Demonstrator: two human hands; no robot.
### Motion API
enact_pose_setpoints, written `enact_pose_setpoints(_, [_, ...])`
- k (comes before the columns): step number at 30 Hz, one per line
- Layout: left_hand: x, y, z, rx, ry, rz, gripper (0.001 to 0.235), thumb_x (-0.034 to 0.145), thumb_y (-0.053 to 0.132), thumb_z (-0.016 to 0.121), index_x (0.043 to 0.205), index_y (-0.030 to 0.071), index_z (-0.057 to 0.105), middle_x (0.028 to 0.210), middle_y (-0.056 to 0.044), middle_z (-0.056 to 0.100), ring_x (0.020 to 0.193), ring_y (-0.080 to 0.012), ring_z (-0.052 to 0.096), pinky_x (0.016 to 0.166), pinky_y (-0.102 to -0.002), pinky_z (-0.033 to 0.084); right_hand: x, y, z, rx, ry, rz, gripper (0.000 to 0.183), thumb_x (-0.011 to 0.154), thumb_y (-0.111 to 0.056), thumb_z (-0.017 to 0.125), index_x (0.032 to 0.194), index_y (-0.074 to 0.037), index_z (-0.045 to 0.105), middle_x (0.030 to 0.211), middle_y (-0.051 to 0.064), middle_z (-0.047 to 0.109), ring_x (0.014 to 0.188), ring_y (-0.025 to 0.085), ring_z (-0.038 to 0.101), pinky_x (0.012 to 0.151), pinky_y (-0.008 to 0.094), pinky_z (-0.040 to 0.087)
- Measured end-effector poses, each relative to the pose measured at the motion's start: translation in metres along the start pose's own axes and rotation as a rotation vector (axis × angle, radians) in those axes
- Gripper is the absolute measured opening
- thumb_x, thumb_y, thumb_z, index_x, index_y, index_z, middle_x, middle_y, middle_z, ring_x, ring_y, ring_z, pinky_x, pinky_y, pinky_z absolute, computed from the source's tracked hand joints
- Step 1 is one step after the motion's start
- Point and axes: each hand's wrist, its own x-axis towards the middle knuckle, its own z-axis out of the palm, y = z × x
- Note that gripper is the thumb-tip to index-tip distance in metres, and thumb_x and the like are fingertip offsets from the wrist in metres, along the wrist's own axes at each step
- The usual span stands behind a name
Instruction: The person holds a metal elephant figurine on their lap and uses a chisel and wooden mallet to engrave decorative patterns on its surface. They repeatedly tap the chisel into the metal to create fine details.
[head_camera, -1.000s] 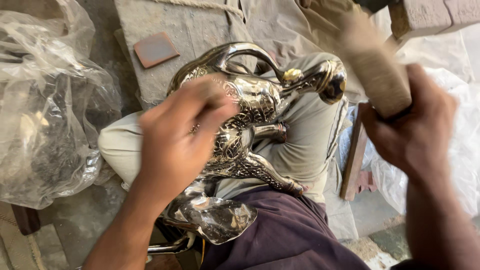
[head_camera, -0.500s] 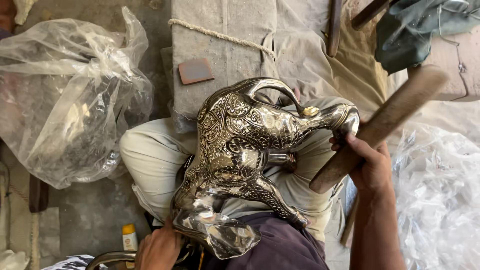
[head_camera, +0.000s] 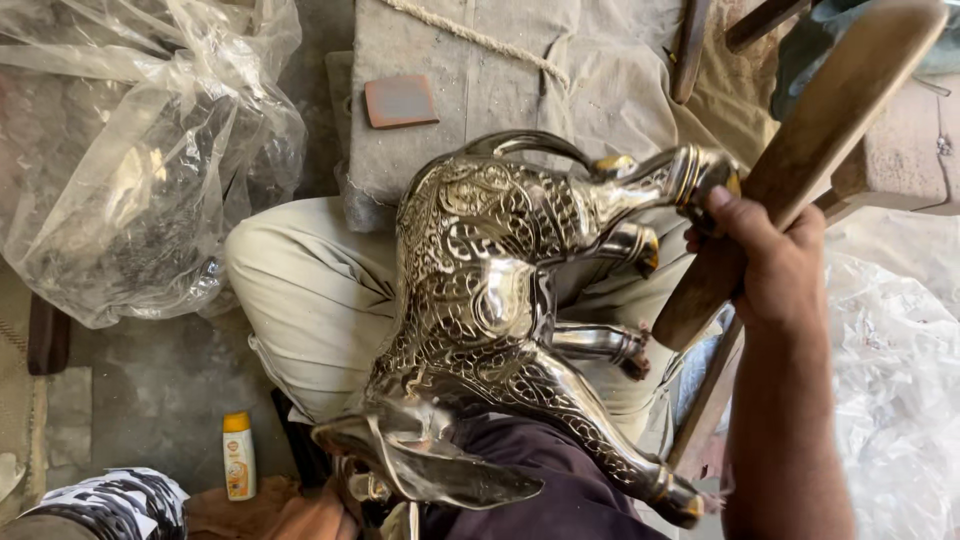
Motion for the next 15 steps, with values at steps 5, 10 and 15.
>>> enact_pose_setpoints(5, [-0.023,0.037,-0.101,0.385,0.025,-0.154,0.022,0.107,0.035,0.056,0.115,0.018,0.067,0.096,-0.007,0.068,0.084,-0.0225,0.074,0.076,-0.045,0.061,-0.015,0.017,-0.003,0.107,0.031,0.084,0.031,0.102,-0.023,0.074,0.115,0.003,0.064,0.102,0.011,0.069,0.081,0.019,0.07,0.073,0.033,0.06])
enact_pose_setpoints(10, [-0.011,0.153,-0.222,0.472,0.274,-0.331,0.032,0.098,0.043,0.063,0.121,0.022,0.071,0.097,-0.001,0.072,0.076,-0.0163,0.069,0.066,-0.03,0.062,-0.028,0.025,-0.03,-0.147,0.075,0.137,0.05,0.099,-0.042,0.075,0.114,0.005,0.064,0.098,0.014,0.069,0.081,0.022,0.071,0.071,0.034,0.061])
enact_pose_setpoints(15, [0.053,0.251,-0.267,0.028,0.626,0.433,0.024,0.099,0.026,0.07,0.108,0.004,0.065,0.089,-0.008,0.077,0.078,-0.0169,0.078,0.059,-0.028,0.06,-0.059,0.014,-0.047,-0.472,0.247,0.391,0.054,0.087,-0.033,0.081,0.121,0.004,0.061,0.098,0.018,0.072,0.085,0.026,0.073,0.078,0.041,0.062])
